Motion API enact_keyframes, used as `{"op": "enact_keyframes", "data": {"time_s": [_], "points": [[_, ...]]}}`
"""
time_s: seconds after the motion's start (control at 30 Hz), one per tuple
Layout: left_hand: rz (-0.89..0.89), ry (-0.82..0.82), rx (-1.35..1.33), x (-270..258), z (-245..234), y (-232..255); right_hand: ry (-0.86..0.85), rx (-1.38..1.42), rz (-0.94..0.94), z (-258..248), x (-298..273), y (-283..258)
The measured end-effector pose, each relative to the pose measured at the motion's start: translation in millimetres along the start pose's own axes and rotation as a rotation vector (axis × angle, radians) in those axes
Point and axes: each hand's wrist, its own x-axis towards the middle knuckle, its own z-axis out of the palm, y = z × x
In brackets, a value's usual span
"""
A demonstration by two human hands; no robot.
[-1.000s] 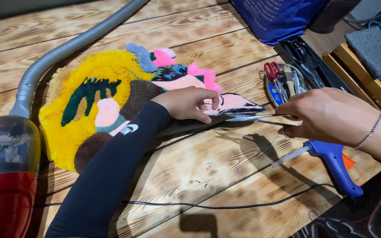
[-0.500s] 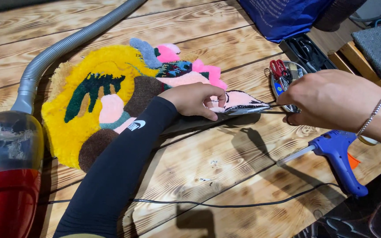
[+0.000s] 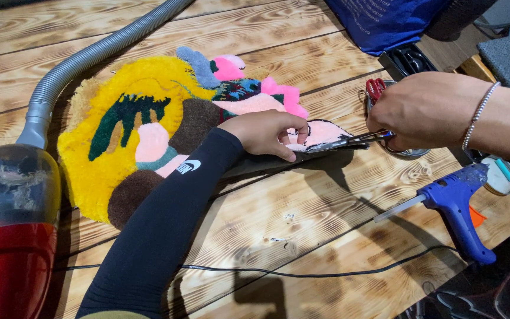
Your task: The person trims the edges and removes excess backing material from a custom-shaped handmade rug.
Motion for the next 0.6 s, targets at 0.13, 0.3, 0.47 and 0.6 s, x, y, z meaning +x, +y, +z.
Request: {"op": "enact_keyframes", "data": {"time_s": [0.13, 0.3, 0.47, 0.6], "points": [[-0.005, 0.009, -0.034, -2, 1, 3, 0.012, -0.030, -0.015, -13, 0, -7], [0.022, 0.006, -0.026, 0, 3, -2, -0.058, -0.103, 0.015, -13, 1, -7], [0.017, 0.005, -0.018, 0, 3, 0, -0.050, -0.060, 0.004, -10, 5, -4], [0.033, 0.011, 0.001, 1, 3, 0, -0.066, -0.045, -0.015, -1, 10, 3]]}}
